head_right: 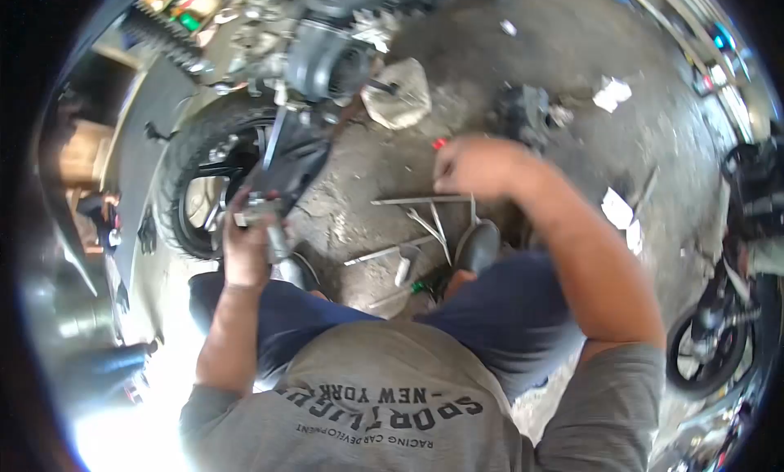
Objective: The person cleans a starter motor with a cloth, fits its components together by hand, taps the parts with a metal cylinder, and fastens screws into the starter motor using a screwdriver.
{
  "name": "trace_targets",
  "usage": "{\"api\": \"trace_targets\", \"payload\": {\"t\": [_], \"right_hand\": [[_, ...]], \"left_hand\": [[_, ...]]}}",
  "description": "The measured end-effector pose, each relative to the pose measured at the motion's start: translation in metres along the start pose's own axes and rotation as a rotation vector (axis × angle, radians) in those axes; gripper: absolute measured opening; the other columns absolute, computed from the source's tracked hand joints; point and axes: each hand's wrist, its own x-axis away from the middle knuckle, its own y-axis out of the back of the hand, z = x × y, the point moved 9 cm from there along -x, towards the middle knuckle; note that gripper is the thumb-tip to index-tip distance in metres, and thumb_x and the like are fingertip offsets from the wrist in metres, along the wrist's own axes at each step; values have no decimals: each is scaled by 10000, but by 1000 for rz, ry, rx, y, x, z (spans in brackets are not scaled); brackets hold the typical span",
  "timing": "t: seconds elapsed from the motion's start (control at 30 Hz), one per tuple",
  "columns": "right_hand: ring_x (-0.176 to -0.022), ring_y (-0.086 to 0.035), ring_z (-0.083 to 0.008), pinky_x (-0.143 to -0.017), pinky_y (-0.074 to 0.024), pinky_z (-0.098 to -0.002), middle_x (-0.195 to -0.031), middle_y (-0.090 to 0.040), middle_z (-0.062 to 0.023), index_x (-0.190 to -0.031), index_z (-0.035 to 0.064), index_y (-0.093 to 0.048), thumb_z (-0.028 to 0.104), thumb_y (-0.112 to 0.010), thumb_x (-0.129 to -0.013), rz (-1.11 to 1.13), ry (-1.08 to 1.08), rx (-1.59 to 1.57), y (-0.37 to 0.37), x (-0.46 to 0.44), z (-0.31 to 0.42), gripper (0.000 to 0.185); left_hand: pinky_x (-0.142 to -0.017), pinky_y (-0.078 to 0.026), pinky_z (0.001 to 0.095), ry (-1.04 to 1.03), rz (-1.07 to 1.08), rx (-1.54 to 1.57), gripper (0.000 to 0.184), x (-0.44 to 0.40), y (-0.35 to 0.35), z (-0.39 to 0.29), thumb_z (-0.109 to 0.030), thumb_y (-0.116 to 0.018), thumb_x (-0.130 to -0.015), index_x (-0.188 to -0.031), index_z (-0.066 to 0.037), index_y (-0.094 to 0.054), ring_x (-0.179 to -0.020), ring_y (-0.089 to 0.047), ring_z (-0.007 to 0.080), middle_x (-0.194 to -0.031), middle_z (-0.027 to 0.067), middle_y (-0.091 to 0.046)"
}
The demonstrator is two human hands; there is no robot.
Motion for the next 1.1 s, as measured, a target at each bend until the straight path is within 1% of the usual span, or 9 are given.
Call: {"api": "trace_targets", "payload": {"t": [0.07,0.13,0.23,0.27,0.4,0.6,0.77,0.93,1.1], "right_hand": [[-826,-672,-269,-758,-529,-382,-982,-736,-97,-1046,57,-709,228,-666,-893,-21,100,-36,-17,-40,69,234],[-791,-664,-262,-747,-529,-374,-943,-735,-86,-1052,56,-700,221,-658,-912,0,162,-76,-31,-67,122,221],[-712,-626,-182,-694,-530,-323,-877,-699,-67,-1009,33,-672,197,-627,-969,73,318,-559,-32,-74,174,175],[-712,-626,-182,-694,-530,-323,-877,-699,-67,-1009,33,-672,197,-627,-969,79,317,-557,-34,-75,179,175],[-698,-620,-175,-654,-528,-310,-828,-668,-81,-997,21,-652,196,-586,-1011,410,133,-937,-61,-72,185,187],[-698,-609,-150,-604,-527,-291,-792,-646,-77,-983,24,-644,160,-556,-1015,415,0,-1330,-78,-67,194,165],[-674,-590,-174,-636,-514,-325,-775,-614,-75,-967,19,-621,163,-581,-1014,292,33,-1578,-86,-62,201,157],[-676,-565,-161,-668,-509,-335,-742,-561,-49,-929,38,-602,123,-580,-1002,203,287,-1684,-80,-63,209,114],[-657,-539,-143,-675,-494,-276,-769,-600,-75,-943,23,-594,98,-551,-1002,86,301,-1723,-77,-58,211,105]], "left_hand": [[-860,-538,322,-586,-17,-666,729,7,-14,-38,18,-757,-729,-1385,-44,-446,-977,-653,244,-1227,143,-626],[-929,-505,338,-632,-3,-554,812,7,-11,-39,-4,-791,-671,-1403,-45,-442,-1051,-621,270,-1241,150,-608],[-988,-481,368,-775,15,-729,888,12,-7,-51,-2,-799,-622,-1420,-9,-411,-1137,-606,291,-1319,159,-582],[-988,-481,368,-770,11,-726,888,10,-4,-52,-2,-799,-622,-1420,-9,-411,-1137,-606,291,-1319,159,-582],[-947,-500,367,-842,20,-681,905,12,-5,-59,-17,-831,-604,-1417,-40,-435,-1100,-584,306,-1288,179,-545],[-947,-500,377,-854,14,-591,919,7,1,-61,-19,-844,-589,-1415,-38,-440,-1106,-577,318,-1297,187,-531],[-942,-499,381,-907,-24,-618,894,11,2,-67,-10,-841,-589,-1394,-38,-453,-1122,-564,325,-1309,192,-513],[-938,-493,382,-964,-6,-502,847,13,3,-72,-3,-827,-599,-1365,-43,-467,-1139,-554,330,-1320,201,-496],[-936,-488,389,-961,32,-460,787,14,1,-77,0,-812,-611,-1328,-47,-491,-1142,-552,329,-1326,202,-487]]}}
